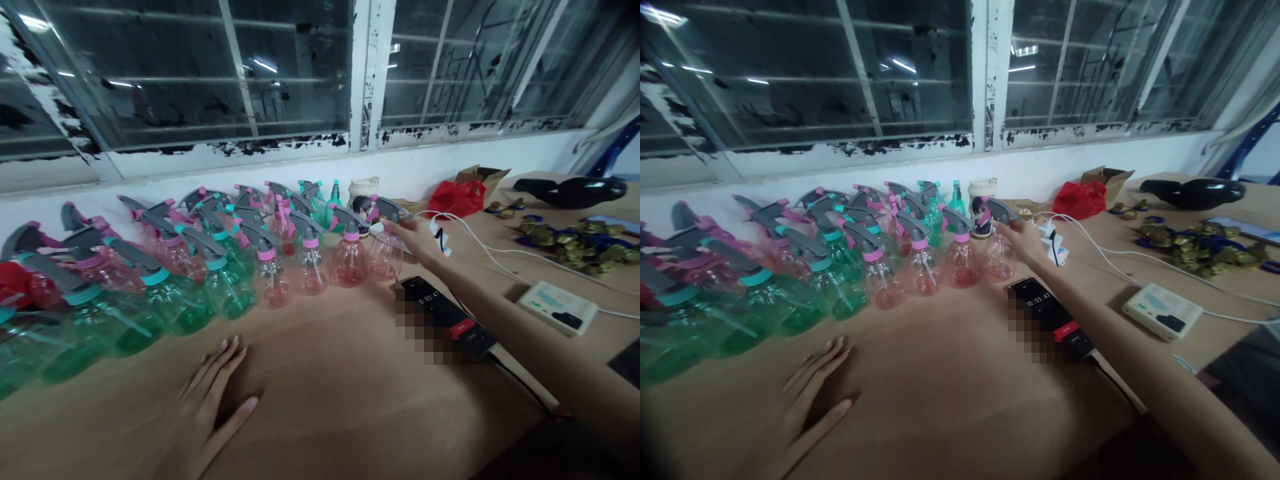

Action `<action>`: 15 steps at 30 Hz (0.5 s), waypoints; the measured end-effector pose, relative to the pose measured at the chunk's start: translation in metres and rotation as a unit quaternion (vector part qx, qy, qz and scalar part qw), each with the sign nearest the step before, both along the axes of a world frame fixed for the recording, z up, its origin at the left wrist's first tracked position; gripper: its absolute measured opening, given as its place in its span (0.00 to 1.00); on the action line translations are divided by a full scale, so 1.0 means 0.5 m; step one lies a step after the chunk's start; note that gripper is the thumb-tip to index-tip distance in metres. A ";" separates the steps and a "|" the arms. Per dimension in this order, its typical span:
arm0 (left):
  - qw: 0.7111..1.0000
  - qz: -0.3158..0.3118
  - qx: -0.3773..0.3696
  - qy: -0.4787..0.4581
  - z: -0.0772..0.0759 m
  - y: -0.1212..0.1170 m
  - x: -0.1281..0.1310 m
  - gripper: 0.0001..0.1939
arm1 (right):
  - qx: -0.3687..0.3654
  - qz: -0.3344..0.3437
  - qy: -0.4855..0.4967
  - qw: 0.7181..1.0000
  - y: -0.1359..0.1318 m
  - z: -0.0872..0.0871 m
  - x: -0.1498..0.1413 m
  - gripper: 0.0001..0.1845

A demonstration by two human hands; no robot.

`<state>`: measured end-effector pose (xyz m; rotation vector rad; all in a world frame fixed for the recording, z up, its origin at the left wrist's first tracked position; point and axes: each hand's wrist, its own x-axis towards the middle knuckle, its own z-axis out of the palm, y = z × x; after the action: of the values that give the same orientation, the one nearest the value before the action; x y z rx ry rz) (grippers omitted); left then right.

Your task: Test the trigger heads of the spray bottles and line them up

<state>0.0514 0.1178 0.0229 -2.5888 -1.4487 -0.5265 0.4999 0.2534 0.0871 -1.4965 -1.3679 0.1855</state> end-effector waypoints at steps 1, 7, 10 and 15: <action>1.000 0.000 0.002 -0.001 0.000 0.000 -0.001 0.31 | 0.001 -0.006 0.007 1.000 -0.001 0.003 -0.004 0.28; 1.000 -0.010 0.007 -0.005 -0.001 0.003 -0.004 0.33 | 0.042 -0.069 0.036 0.996 -0.074 0.059 -0.009 0.24; 1.000 -0.015 0.012 -0.010 -0.005 0.007 -0.003 0.33 | 0.070 -0.068 0.008 0.995 -0.138 0.094 -0.016 0.21; 0.999 -0.019 0.022 -0.019 -0.012 0.008 -0.003 0.32 | 0.054 0.011 -0.024 0.998 -0.229 0.105 -0.072 0.17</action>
<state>0.0499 0.1217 0.0169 -2.5895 -1.3855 -0.6100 0.4637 0.1387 0.1396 -1.4046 -1.4121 0.0883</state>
